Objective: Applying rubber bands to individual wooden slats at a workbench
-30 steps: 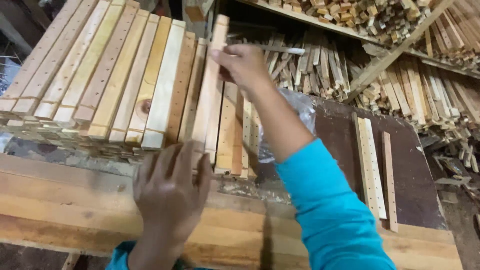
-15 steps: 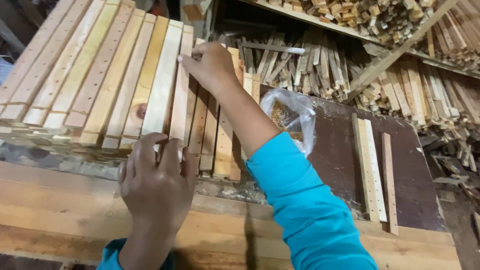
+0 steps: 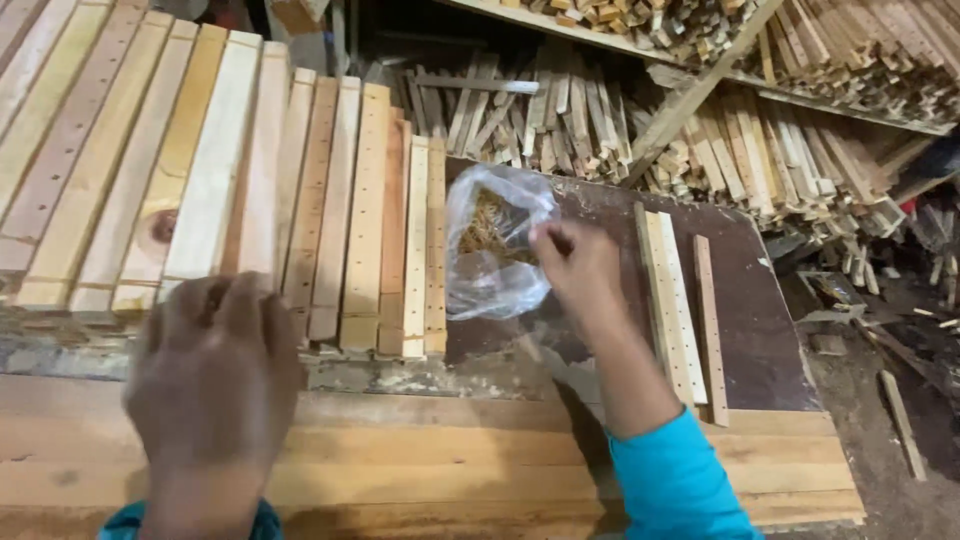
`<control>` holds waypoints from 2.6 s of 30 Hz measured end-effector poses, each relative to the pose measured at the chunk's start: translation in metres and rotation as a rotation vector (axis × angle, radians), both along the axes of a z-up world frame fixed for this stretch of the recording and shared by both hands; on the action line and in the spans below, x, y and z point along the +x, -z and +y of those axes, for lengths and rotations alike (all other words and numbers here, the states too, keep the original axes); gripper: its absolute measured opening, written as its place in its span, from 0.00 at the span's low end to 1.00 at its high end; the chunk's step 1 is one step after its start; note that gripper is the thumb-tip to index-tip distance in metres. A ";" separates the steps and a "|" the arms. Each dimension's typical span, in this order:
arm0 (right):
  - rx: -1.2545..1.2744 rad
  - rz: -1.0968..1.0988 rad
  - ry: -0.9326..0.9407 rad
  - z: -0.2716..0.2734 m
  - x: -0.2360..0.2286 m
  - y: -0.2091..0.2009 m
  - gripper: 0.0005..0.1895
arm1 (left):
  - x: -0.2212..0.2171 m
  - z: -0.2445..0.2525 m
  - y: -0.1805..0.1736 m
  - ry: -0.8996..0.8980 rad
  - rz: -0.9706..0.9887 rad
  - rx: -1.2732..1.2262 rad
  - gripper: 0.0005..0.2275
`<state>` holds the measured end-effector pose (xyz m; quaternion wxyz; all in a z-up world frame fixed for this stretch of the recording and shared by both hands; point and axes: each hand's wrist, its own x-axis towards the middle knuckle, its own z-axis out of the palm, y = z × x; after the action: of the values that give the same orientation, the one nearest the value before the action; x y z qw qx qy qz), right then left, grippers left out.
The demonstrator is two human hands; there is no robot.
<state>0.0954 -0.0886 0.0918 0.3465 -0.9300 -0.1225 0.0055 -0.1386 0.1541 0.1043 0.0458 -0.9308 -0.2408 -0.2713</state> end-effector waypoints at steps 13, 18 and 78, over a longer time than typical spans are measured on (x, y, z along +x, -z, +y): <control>-0.109 0.298 0.044 -0.042 -0.010 0.009 0.17 | 0.002 0.012 0.033 -0.168 -0.067 0.388 0.11; 0.026 -0.158 -0.105 -0.050 -0.006 0.029 0.14 | 0.010 0.021 0.040 -0.143 -0.161 0.340 0.08; 0.308 0.049 -0.589 0.220 -0.076 -0.040 0.44 | -0.001 0.018 0.029 0.041 -0.455 0.192 0.06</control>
<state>0.0189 0.1314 0.1315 0.4695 -0.7909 -0.3771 0.1091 -0.1399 0.1724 0.0755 0.0731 -0.8417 -0.1991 -0.4966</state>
